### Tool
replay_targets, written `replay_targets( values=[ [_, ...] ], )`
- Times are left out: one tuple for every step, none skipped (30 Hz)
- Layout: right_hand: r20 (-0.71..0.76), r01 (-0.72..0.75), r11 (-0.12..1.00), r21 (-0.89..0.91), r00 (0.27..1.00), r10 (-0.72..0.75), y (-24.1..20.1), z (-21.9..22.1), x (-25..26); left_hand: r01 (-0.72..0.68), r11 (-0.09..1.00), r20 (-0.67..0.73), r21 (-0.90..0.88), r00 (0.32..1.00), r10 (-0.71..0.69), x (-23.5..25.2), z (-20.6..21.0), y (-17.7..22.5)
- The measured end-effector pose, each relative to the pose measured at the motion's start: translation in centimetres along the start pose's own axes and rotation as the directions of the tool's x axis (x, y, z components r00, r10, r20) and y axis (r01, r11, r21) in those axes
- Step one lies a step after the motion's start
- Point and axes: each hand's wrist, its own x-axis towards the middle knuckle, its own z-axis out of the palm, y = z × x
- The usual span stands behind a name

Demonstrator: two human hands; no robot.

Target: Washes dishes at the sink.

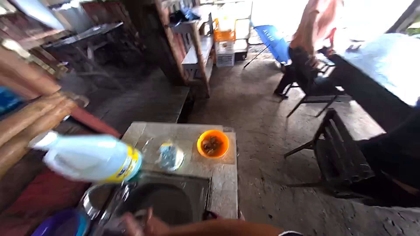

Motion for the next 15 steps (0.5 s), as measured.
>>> replay_targets(
  values=[
    [-0.05, 0.077, 0.997, 0.019, 0.996, -0.076, 0.8, 0.2, 0.5, 0.009, 0.998, 0.008, -0.062, 1.0, -0.008, -1.5, 0.8, 1.3],
    [-0.074, 0.223, 0.973, 0.059, 0.973, -0.218, 3.2, 1.0, 2.1, -0.01, 0.998, -0.023, -0.055, 1.0, 0.009, -2.3, 1.4, 2.2],
    [-0.09, 0.329, 0.94, 0.093, 0.943, -0.321, 5.4, 2.1, 3.6, -0.039, 0.999, -0.052, -0.038, 0.998, 0.037, -2.1, 1.5, 2.2],
    [-0.091, 0.375, 0.924, 0.079, 0.925, -0.368, 6.6, 2.6, 4.3, -0.048, 0.998, -0.054, -0.034, 0.997, 0.046, -1.4, 1.3, 1.8],
    [-0.083, 0.385, 0.922, 0.033, 0.921, -0.381, 7.4, 3.0, 4.6, -0.04, 0.998, -0.064, -0.043, 0.997, 0.037, -0.5, 0.6, 0.7],
    [-0.064, 0.372, 0.928, -0.014, 0.926, -0.372, 7.9, 3.2, 5.0, -0.03, 0.998, -0.057, -0.058, 0.998, 0.027, 0.5, -0.4, -0.4],
    [-0.036, 0.328, 0.945, 0.0, 0.944, -0.328, 8.0, 3.0, 5.2, -0.028, 0.997, -0.041, -0.076, 0.999, 0.025, 1.6, -1.4, -1.3],
    [-0.016, 0.26, 0.962, 0.078, 0.966, -0.26, 7.8, 2.8, 5.2, -0.031, 0.996, -0.015, -0.087, 0.999, 0.03, 2.5, -2.3, -1.9],
    [0.0, 0.178, 0.963, 0.201, 0.983, -0.182, 7.7, 2.4, 5.1, -0.029, 0.996, 0.011, -0.088, 1.0, 0.03, 3.2, -3.0, -2.0],
    [0.014, 0.11, 0.945, 0.309, 0.993, -0.12, 7.5, 2.0, 4.8, -0.021, 0.997, 0.017, -0.076, 1.0, 0.023, 3.6, -3.4, -1.8],
    [0.019, 0.064, 0.923, 0.38, 0.997, -0.077, 7.6, 1.6, 4.7, -0.006, 0.998, -0.001, -0.061, 1.0, 0.006, 3.9, -3.6, -1.5],
    [0.022, 0.035, 0.914, 0.405, 0.999, -0.048, 7.5, 1.4, 4.6, 0.004, 0.999, -0.035, -0.039, 0.999, -0.006, 3.9, -3.5, -1.2],
    [0.026, 0.025, 0.913, 0.407, 0.999, -0.039, 7.4, 1.3, 4.6, 0.01, 1.0, -0.085, -0.01, 0.996, -0.01, 3.8, -3.4, -0.9],
    [0.021, 0.029, 0.911, 0.412, 0.999, -0.042, 7.2, 1.4, 4.4, 0.001, 0.999, -0.135, 0.038, 0.991, 0.004, 3.6, -3.1, -0.7],
    [0.006, 0.039, 0.905, 0.423, 0.999, -0.046, 6.9, 1.7, 4.2, -0.031, 0.993, -0.176, 0.112, 0.983, 0.051, 3.3, -2.8, -0.5]
  ],
)
